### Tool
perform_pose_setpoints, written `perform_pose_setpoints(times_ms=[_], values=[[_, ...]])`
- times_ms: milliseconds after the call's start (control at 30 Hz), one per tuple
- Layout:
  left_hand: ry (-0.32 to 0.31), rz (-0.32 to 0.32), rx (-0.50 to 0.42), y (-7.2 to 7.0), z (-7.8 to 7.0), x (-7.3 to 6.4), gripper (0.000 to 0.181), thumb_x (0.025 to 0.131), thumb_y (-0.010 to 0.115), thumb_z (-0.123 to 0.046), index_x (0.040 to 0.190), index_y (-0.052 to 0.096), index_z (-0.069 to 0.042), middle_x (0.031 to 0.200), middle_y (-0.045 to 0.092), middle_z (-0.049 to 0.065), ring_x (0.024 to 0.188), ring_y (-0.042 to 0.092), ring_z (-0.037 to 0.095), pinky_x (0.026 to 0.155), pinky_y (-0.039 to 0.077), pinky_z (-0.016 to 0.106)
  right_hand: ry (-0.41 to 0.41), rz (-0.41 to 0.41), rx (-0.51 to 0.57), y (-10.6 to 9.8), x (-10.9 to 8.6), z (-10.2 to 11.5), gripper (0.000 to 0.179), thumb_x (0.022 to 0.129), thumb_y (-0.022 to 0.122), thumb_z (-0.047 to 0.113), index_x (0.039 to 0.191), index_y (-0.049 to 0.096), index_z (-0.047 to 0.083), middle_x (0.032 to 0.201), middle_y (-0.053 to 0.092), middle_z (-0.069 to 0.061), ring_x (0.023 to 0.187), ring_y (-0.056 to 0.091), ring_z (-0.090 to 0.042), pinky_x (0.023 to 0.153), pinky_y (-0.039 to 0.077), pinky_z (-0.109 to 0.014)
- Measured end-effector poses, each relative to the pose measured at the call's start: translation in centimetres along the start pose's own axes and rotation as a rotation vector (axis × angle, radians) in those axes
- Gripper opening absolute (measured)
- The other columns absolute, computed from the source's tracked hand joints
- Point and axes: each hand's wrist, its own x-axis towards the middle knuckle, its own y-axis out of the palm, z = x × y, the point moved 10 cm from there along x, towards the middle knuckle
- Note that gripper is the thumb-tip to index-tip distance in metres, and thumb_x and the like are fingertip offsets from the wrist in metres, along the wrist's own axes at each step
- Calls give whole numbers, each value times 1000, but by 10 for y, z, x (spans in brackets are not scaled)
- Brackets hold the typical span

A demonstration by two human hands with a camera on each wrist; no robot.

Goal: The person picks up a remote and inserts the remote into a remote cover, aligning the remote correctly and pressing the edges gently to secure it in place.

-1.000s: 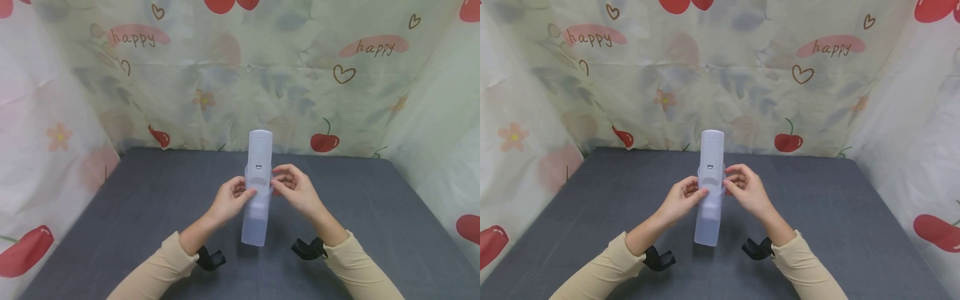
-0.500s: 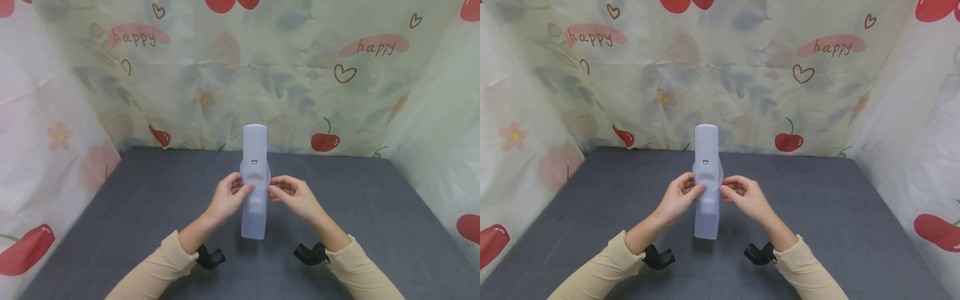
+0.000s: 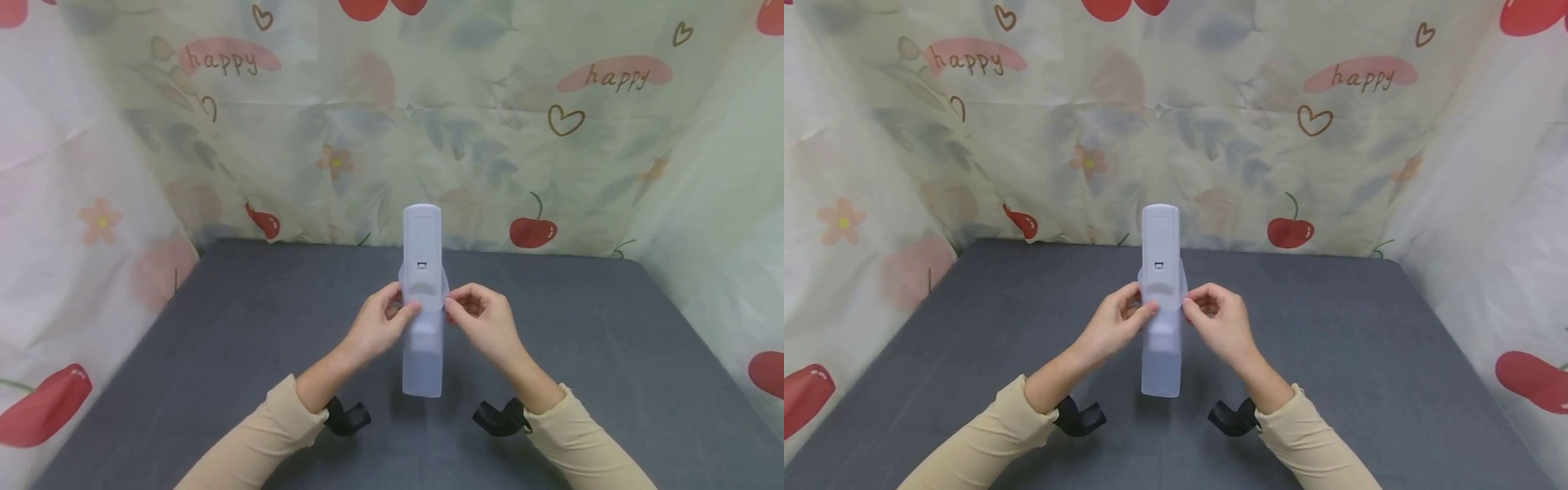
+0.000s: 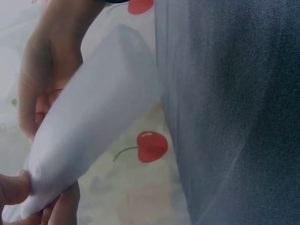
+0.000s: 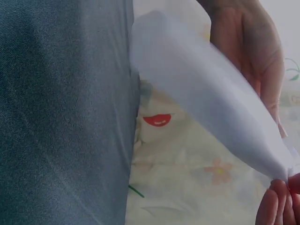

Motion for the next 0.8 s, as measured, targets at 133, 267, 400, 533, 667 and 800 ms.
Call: perform_pose_setpoints(times_ms=[133,267,400,533,667,800], values=[[2,31,22,2,-1,-1,37,95,53,-13,129,47,0,112,59,22,97,67,32,75,55,34,-4,-53,11,-3,1,1,9,87,62,3,88,65,-5,77,64,-18,61,60,-7,62,54,-22],[-4,49,44,3,-3,-1,37,95,54,-13,129,47,0,111,59,22,96,67,31,76,55,35,13,-90,29,-5,2,1,8,87,62,3,88,65,-5,78,64,-18,61,62,-13,63,55,-25],[-8,79,65,6,-4,0,37,95,54,-14,129,47,-1,111,60,21,96,67,30,76,55,35,35,-121,44,-8,2,1,8,86,62,1,87,65,-6,77,64,-17,60,61,-11,62,55,-25],[-11,113,77,9,-3,-1,36,95,53,-14,128,47,0,111,60,21,98,67,30,75,55,34,36,-131,42,-9,2,2,8,86,61,1,87,64,-7,77,64,-17,60,60,-11,63,56,-27],[1,131,82,10,-3,-2,35,95,54,-14,126,48,1,110,60,21,97,67,30,73,55,34,2,-75,66,-6,2,4,7,88,58,0,88,61,-7,82,62,-16,63,60,-10,65,55,-24],[10,105,103,6,-3,-2,36,94,55,-15,126,49,1,107,61,21,89,69,28,69,55,31,-6,60,121,4,2,5,7,91,54,0,92,54,-7,101,59,-20,71,64,-7,68,56,-24]])
